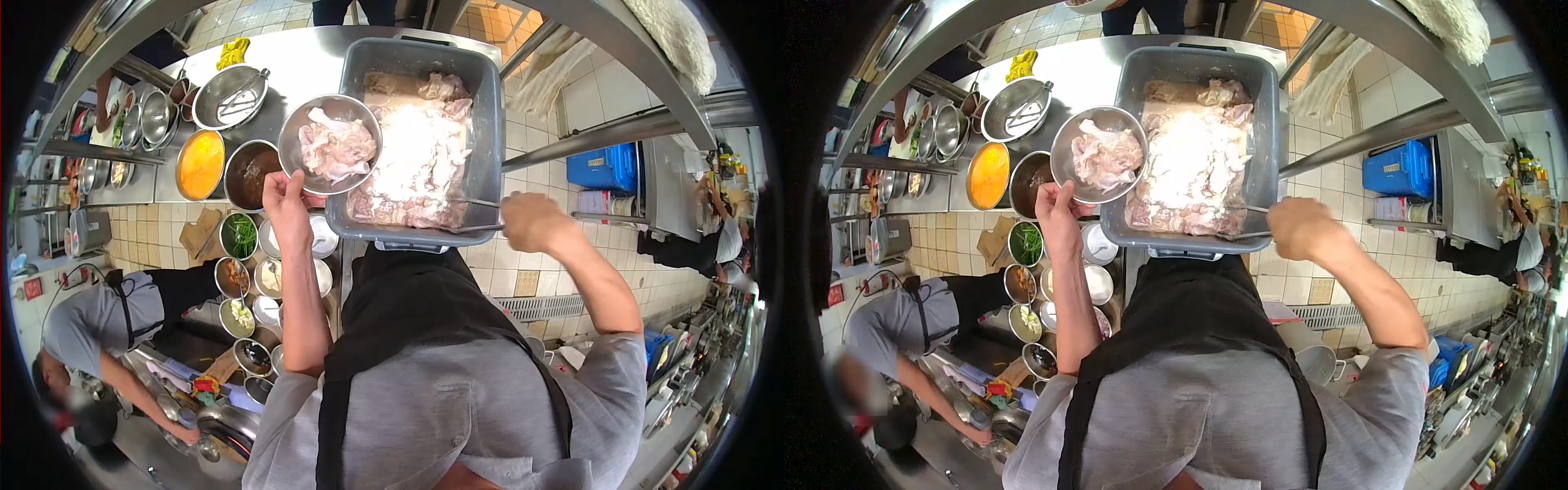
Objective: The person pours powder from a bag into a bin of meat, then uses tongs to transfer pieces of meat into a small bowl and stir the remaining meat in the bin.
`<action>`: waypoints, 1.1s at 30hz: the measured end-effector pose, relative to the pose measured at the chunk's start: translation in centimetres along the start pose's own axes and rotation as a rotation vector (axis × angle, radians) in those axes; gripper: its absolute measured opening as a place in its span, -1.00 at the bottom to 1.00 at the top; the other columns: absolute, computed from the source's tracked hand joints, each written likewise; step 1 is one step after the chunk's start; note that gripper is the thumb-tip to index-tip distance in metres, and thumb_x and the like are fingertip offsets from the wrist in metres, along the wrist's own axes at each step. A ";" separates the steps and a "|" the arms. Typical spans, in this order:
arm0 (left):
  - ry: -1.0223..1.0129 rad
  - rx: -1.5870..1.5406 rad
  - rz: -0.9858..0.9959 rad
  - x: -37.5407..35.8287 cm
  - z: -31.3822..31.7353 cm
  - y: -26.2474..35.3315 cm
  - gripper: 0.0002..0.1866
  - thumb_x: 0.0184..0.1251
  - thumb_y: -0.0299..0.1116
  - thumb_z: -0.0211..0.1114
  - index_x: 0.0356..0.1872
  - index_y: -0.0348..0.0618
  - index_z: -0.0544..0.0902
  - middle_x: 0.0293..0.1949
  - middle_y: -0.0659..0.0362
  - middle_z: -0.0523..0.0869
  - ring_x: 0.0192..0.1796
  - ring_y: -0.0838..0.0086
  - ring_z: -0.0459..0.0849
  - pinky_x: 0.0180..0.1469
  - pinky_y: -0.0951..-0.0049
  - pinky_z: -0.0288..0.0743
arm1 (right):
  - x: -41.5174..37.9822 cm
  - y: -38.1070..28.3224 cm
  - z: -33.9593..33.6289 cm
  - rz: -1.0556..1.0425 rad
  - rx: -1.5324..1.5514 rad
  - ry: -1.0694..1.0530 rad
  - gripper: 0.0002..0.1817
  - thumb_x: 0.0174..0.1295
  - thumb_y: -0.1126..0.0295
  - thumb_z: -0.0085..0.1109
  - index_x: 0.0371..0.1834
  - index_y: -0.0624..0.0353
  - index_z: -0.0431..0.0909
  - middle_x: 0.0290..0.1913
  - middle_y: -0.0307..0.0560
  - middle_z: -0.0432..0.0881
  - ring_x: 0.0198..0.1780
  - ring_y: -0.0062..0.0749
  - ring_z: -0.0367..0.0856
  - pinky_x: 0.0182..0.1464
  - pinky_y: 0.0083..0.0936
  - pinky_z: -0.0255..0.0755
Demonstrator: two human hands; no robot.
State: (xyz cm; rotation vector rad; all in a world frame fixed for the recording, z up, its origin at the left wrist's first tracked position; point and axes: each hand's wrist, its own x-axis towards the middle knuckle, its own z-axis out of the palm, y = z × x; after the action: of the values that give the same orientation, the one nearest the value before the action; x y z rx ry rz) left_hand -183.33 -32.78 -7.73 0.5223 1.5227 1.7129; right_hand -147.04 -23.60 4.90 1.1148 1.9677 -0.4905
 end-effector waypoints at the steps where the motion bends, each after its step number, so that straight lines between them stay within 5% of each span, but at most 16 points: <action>1: 0.000 -0.007 -0.006 -0.3 -0.3 -0.2 -0.83 0.57 -0.42 0.34 -0.23 -0.16 0.51 -0.39 0.16 0.72 -0.53 0.51 0.67 -0.48 0.54 0.57 | 1.5 -0.2 2.2 0.007 0.021 0.066 -0.69 0.27 0.52 0.21 0.06 0.40 0.67 0.04 0.28 0.76 0.10 0.18 0.79 0.14 0.00 0.70; 6: 0.045 0.017 -0.034 -1.3 -1.3 -0.9 -0.82 0.57 -0.42 0.34 -0.24 -0.18 0.51 -0.41 0.15 0.72 -0.57 0.51 0.64 -0.51 0.54 0.51 | 5.2 1.5 6.9 0.114 0.139 0.291 -0.65 0.31 0.52 0.18 0.15 0.41 0.57 0.16 0.30 0.70 0.07 0.25 0.80 0.12 -0.01 0.71; 13: 0.065 0.025 0.006 -0.7 -2.8 -1.3 -0.83 0.57 -0.42 0.35 -0.20 -0.19 0.51 -0.41 0.15 0.70 -0.54 0.48 0.69 -0.53 0.53 0.53 | 10.2 2.9 8.1 0.194 0.418 0.684 -0.66 0.43 0.36 0.21 0.09 0.45 0.55 0.01 0.39 0.72 0.01 0.29 0.78 0.09 0.07 0.68; 16: 0.064 0.026 0.013 -0.6 -2.6 -0.7 -0.83 0.58 -0.42 0.34 -0.20 -0.20 0.51 -0.41 0.14 0.71 -0.55 0.48 0.68 -0.54 0.53 0.53 | 9.3 3.3 7.4 0.204 0.357 0.631 -0.69 0.41 0.41 0.20 0.09 0.44 0.60 0.05 0.37 0.73 0.03 0.28 0.79 0.12 0.06 0.68; 19: 0.068 0.022 0.010 -0.8 -2.4 -0.1 -0.83 0.58 -0.43 0.34 -0.20 -0.20 0.51 -0.41 0.13 0.70 -0.56 0.48 0.67 -0.54 0.53 0.53 | 2.9 2.3 1.8 0.306 0.234 0.330 -0.69 0.39 0.48 0.17 0.12 0.42 0.64 0.08 0.33 0.75 0.05 0.25 0.79 0.15 0.02 0.69; 22: 0.066 0.013 0.005 -1.1 -2.2 0.0 -0.83 0.58 -0.44 0.33 -0.20 -0.20 0.50 -0.41 0.13 0.70 -0.56 0.47 0.67 -0.54 0.53 0.52 | -0.3 2.4 0.1 0.329 0.118 0.272 -0.61 0.44 0.34 0.27 0.22 0.36 0.58 0.17 0.30 0.70 0.21 0.23 0.72 0.18 0.05 0.66; 25: 0.023 -0.022 0.006 -0.9 -2.7 -0.6 -0.82 0.58 -0.44 0.34 -0.21 -0.19 0.49 -0.41 0.14 0.70 -0.57 0.47 0.67 -0.54 0.52 0.53 | -3.0 0.5 -0.9 0.189 0.002 0.252 -0.66 0.32 0.56 0.18 0.15 0.42 0.65 0.16 0.24 0.72 0.12 0.15 0.80 0.14 -0.07 0.73; 33: 0.001 0.033 0.014 -1.3 -1.5 -0.9 -0.79 0.57 -0.44 0.34 -0.25 -0.18 0.46 -0.47 0.20 0.60 -0.61 0.47 0.66 -0.59 0.51 0.54 | 1.3 2.1 4.1 0.019 0.003 0.208 -0.69 0.33 0.53 0.21 0.13 0.23 0.68 0.12 0.18 0.73 0.16 0.11 0.76 0.15 -0.03 0.69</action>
State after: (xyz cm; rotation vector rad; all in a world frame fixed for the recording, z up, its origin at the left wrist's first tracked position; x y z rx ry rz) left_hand -183.39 -34.76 -8.64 0.5507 1.5538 1.7008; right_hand -143.80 -24.53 1.51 1.2273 2.1328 -0.3795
